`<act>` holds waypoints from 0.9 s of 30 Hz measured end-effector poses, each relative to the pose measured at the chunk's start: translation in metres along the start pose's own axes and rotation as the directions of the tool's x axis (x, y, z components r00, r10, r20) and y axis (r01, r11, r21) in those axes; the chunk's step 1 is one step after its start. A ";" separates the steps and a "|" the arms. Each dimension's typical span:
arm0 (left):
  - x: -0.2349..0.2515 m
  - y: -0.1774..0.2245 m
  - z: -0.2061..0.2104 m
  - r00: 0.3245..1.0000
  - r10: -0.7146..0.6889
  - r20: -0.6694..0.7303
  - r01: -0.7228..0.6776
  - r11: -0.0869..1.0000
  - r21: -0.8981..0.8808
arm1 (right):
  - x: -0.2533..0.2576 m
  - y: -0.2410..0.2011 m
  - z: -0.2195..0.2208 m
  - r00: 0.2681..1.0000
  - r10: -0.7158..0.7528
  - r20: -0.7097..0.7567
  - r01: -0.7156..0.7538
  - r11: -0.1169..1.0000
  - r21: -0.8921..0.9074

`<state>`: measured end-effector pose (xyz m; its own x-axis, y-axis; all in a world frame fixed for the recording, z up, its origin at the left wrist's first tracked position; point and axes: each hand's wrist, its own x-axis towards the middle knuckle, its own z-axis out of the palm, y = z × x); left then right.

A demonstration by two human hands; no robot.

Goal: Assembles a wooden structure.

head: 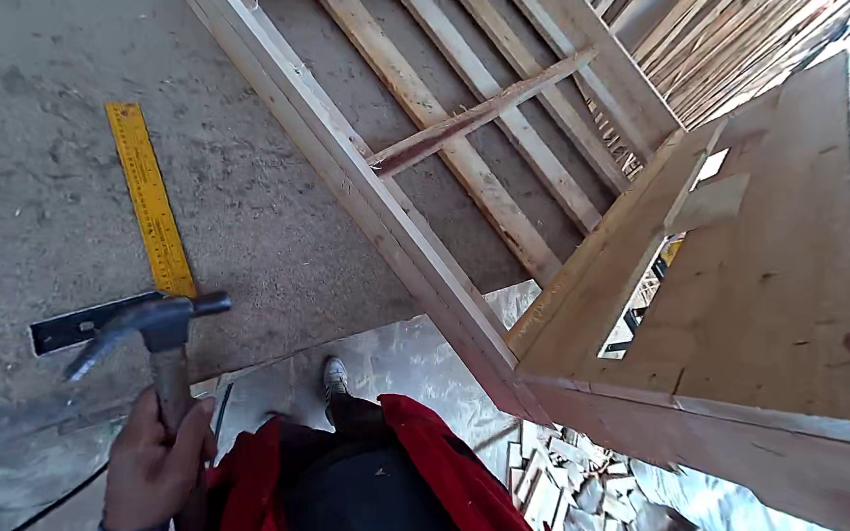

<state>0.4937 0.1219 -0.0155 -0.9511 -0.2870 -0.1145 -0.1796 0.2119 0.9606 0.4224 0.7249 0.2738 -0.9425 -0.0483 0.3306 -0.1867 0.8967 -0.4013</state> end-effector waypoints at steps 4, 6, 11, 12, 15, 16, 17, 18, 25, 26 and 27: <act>-0.039 -0.024 0.016 0.995 -0.013 0.095 0.010 0.999 0.031 | 0.019 -0.017 0.003 0.963 -0.268 0.038 0.265 0.961 0.083; -0.047 -0.026 0.022 0.989 0.021 0.146 -0.030 0.998 0.059 | 0.021 -0.034 0.009 0.930 -0.368 -0.012 0.365 0.916 0.168; -0.088 -0.028 0.028 0.950 0.200 0.240 -0.214 0.976 0.030 | 0.007 -0.047 0.000 0.901 -0.434 0.022 0.423 0.889 0.177; -0.100 -0.031 0.033 0.943 0.228 0.240 -0.236 0.972 0.003 | 0.006 -0.058 0.003 0.895 -0.445 0.041 0.432 0.885 0.173; -0.132 -0.034 0.052 0.942 0.271 0.200 -0.256 0.961 -0.102 | 0.015 -0.109 0.019 0.834 -0.542 0.108 0.516 0.834 0.195; -0.141 -0.034 0.060 0.944 0.274 0.181 -0.255 0.959 -0.125 | 0.018 -0.122 0.024 0.814 -0.569 0.117 0.541 0.816 0.204; -0.149 -0.033 0.068 0.948 0.271 0.165 -0.252 0.959 -0.129 | 0.020 -0.129 0.028 0.798 -0.590 0.118 0.557 0.799 0.227; -0.157 -0.031 0.075 0.952 0.266 0.152 -0.251 0.961 -0.113 | 0.022 -0.134 0.031 0.792 -0.599 0.118 0.559 0.790 0.252; -0.196 -0.033 0.114 0.975 0.217 0.045 -0.216 0.976 -0.027 | 0.027 -0.108 0.035 0.767 -0.641 -0.027 0.626 0.739 0.249; -0.200 -0.034 0.120 0.978 0.208 0.023 -0.207 0.978 -0.019 | 0.024 -0.102 0.036 0.764 -0.637 -0.100 0.638 0.724 0.264; -0.204 -0.035 0.127 0.981 0.193 -0.004 -0.193 0.981 -0.012 | 0.023 -0.098 0.038 0.768 -0.623 -0.148 0.636 0.717 0.284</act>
<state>0.6623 0.2919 -0.0580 -0.9668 -0.2443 0.0742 0.0105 0.2522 0.9676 0.4087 0.6189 0.2880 -0.5669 -0.5304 0.6303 -0.8122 0.4877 -0.3201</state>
